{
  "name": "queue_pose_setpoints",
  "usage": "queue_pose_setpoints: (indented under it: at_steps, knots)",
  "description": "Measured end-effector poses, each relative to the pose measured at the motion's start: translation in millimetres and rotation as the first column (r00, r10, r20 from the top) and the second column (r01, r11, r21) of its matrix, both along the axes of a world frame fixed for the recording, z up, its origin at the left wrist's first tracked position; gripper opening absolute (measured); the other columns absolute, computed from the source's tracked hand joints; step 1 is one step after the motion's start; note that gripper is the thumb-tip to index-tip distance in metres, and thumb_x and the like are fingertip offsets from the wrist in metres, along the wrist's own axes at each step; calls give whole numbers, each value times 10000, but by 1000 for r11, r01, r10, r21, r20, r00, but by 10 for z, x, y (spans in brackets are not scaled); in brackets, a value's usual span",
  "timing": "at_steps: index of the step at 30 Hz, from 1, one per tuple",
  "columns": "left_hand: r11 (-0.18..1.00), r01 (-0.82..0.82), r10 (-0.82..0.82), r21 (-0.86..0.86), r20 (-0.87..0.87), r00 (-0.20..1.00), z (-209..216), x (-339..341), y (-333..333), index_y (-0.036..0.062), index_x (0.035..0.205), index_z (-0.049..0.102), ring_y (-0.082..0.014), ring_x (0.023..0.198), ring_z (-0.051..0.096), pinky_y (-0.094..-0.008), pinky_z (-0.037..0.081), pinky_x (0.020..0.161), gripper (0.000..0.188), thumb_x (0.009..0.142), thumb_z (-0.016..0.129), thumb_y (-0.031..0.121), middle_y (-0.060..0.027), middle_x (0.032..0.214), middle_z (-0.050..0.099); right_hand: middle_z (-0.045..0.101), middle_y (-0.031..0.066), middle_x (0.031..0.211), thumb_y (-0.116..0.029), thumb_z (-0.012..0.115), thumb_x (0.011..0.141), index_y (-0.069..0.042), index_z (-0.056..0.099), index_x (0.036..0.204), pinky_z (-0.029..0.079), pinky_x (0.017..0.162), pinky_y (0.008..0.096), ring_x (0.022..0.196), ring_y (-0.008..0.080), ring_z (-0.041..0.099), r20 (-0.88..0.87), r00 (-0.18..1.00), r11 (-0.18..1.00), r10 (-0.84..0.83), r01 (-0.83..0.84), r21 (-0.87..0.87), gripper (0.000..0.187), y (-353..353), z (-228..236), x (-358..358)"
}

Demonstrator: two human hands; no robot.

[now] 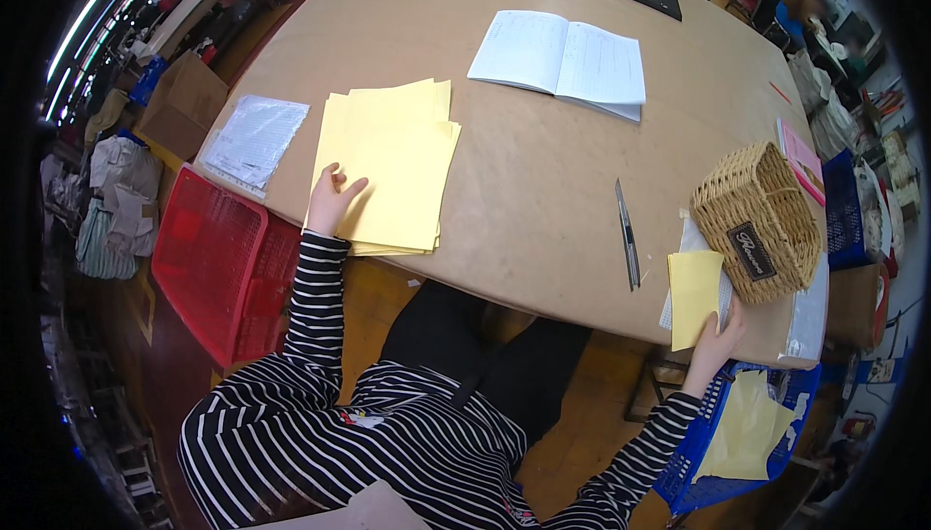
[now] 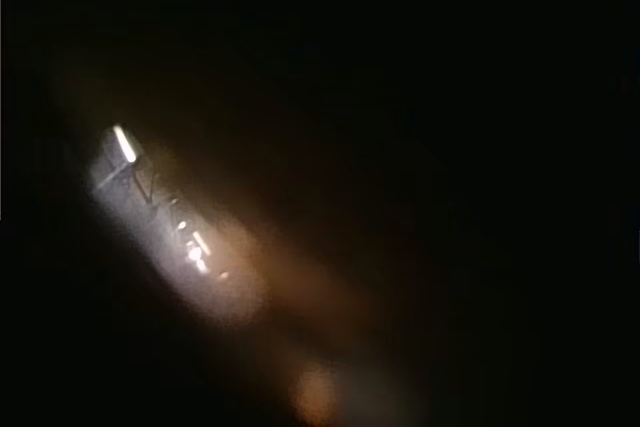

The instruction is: The person retrieves yellow paper sheets from a blue crate, stacks them on a table, and uses a utility knife to cut the sheets into smaller pieces. The cut pieces are placed into a wicker basket.

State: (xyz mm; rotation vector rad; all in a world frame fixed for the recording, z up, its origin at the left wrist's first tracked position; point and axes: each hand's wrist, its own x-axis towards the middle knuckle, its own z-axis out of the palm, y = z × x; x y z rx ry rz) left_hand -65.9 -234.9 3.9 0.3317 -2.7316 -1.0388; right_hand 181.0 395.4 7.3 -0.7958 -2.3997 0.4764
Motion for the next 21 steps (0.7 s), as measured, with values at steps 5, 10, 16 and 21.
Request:
queue_pose_setpoints:
  at_steps: [5,10,16,21]
  knots:
    - [988,79,-66,-135,99,993,-45,-44,58,-79,1221,553,-362,1033,617,-418,491,918,714,692,832,311,-237,1105,635,478,175,1310,-50,579,911,-43,564,1289,335,1088,422,1265,334,451,-76,991,988,112,-119,-99,378,-809,317,-171]
    - [978,192,-204,76,215,955,33,-114,85,-74,1127,586,-380,954,647,-409,518,860,567,688,823,194,-252,993,663,467,164,1317,-31,568,903,-24,582,1250,334,1094,417,1277,330,442,-73,964,952,255,-264,-153,347,-1436,501,-373]
    - [901,421,-406,99,-147,902,472,151,596,-42,1054,570,-411,839,628,-413,513,757,253,820,656,-3,-225,899,648,475,155,1334,-37,608,864,-15,588,1236,326,1105,400,1281,318,442,-137,889,850,436,-457,-261,373,-2046,797,-565]
    - [639,735,-767,-229,-266,584,1095,478,1123,19,989,630,-302,818,662,-348,513,736,182,821,636,-53,-158,870,665,519,192,1302,4,617,832,0,595,1224,396,1042,410,1228,337,503,-350,753,753,557,-636,-168,393,-2316,934,-847]
